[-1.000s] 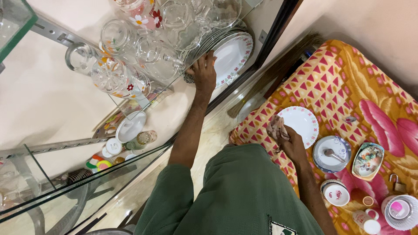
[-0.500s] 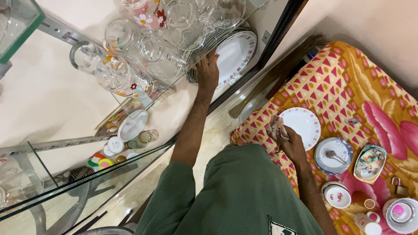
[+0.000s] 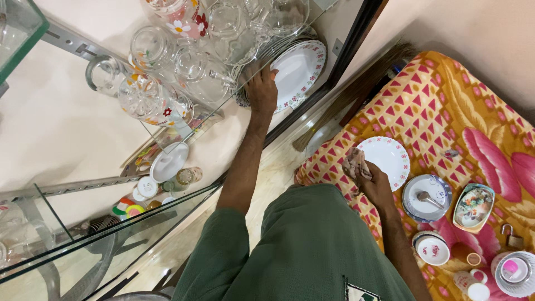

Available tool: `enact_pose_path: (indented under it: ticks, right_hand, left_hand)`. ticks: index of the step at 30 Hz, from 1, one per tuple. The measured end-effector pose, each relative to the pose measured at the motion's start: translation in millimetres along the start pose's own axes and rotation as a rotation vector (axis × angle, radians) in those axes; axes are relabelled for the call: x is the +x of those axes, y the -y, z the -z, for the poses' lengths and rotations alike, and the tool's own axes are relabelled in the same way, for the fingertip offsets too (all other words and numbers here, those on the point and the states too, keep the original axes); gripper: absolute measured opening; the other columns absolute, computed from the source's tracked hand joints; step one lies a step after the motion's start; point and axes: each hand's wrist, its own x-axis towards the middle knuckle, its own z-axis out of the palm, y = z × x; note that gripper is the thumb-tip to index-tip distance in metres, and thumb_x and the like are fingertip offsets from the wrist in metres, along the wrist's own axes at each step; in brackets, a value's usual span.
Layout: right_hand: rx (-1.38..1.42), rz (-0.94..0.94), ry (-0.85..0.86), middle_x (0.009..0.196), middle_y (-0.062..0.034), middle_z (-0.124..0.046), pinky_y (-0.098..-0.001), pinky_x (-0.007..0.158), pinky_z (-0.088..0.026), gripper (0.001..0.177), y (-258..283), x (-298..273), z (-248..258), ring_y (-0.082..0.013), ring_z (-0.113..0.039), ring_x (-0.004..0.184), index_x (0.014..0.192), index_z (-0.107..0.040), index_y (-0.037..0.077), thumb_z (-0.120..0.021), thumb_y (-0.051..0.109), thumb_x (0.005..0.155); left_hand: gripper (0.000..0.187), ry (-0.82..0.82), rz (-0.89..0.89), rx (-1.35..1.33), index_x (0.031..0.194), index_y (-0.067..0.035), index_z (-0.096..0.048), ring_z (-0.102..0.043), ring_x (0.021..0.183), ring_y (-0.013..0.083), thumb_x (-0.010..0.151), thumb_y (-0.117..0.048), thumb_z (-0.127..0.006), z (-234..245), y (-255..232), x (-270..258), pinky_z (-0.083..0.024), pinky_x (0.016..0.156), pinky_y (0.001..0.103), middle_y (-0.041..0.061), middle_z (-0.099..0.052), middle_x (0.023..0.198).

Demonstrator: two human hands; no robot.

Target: The person wipes several plates and bowls with a cloth and places them into a glass display cabinet. The person also stacks small bowls and other dishware on a patterned surface.

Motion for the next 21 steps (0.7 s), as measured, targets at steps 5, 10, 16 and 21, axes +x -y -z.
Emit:
enact_pose_path:
  ticks: [5,10,16,21]
  right_hand:
    - [-0.113,-0.065,-0.009,0.087,-0.0163,-0.071,-0.0370,0.058,-0.054,0.045,5,0,1,-0.0208,-0.064,0.066,0.133,-0.063,-0.002,-0.062,0.027,0.099]
    - [-0.104,-0.051,0.007,0.085,-0.0152,-0.070,-0.0366,0.058,-0.054,0.044,4,1,0,-0.0189,-0.064,0.065,0.132,-0.063,-0.002,-0.061,0.028,0.100]
    - [-0.042,-0.043,0.017,0.083,-0.0150,-0.068,-0.0360,0.057,-0.054,0.042,0,2,0,-0.0186,-0.063,0.064,0.131,-0.064,-0.003,-0.063,0.025,0.099]
    - [-0.056,-0.087,-0.009,0.081,-0.0135,-0.068,-0.0352,0.056,-0.054,0.043,-3,2,2,-0.0187,-0.063,0.063,0.133,-0.063,-0.001,-0.063,0.025,0.098]
  left_hand:
    - [0.046,0.010,0.027,-0.107,0.133,-0.013,-0.059,-0.053,0.126,0.0320,0.094,-0.032,-0.075,14,-3,4,-0.038,0.106,0.055,0.011,-0.058,0.132]
    - [0.045,0.025,0.050,-0.172,0.136,-0.011,-0.056,-0.052,0.128,0.0346,0.098,-0.028,-0.073,29,-5,10,-0.040,0.108,0.056,0.013,-0.056,0.135]
    - [0.047,-0.027,0.071,-0.247,0.135,-0.008,-0.057,-0.051,0.128,0.0378,0.098,-0.032,-0.073,44,-11,17,-0.039,0.109,0.056,0.016,-0.056,0.133]
    - [0.037,-0.032,0.126,-0.325,0.134,-0.008,-0.060,-0.053,0.125,0.0342,0.104,-0.028,-0.067,54,-23,0,-0.039,0.111,0.055,0.013,-0.060,0.129]
